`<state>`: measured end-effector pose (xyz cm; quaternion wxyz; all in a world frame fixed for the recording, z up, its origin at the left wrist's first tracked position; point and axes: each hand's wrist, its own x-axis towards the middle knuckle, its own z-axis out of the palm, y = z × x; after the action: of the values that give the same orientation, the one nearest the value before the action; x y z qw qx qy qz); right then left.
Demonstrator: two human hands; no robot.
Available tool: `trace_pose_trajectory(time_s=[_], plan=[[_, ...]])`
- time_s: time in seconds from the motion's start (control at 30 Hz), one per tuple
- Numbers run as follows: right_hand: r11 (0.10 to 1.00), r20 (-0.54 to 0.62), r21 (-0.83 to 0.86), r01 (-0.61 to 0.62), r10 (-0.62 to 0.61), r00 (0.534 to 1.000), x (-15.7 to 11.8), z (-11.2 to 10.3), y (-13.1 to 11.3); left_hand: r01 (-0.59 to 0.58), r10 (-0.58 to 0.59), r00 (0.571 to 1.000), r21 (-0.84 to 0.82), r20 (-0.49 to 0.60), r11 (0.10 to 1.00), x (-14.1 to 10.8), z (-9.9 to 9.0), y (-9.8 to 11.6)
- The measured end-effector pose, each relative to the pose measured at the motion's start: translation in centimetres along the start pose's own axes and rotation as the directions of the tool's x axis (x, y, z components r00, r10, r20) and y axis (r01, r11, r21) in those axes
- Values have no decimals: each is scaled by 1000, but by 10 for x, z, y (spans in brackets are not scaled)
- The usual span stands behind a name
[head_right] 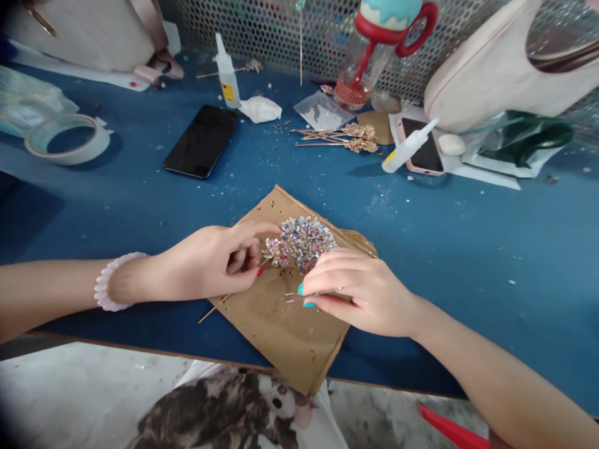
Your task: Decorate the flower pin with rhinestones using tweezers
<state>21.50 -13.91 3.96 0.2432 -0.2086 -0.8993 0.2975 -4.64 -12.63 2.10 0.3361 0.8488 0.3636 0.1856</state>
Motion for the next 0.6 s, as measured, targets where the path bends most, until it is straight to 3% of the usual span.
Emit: trace_pose_trajectory(time_s=[0.47, 0.6], plan=[[1000, -22, -19, 17, -17, 1000, 4, 2, 0, 20, -20, 1000, 25, 10, 1000, 5, -9, -1], [1000, -21, -17, 20, -20, 1000, 4, 2, -2, 20, -18, 999, -35, 49, 999, 7, -13, -6]])
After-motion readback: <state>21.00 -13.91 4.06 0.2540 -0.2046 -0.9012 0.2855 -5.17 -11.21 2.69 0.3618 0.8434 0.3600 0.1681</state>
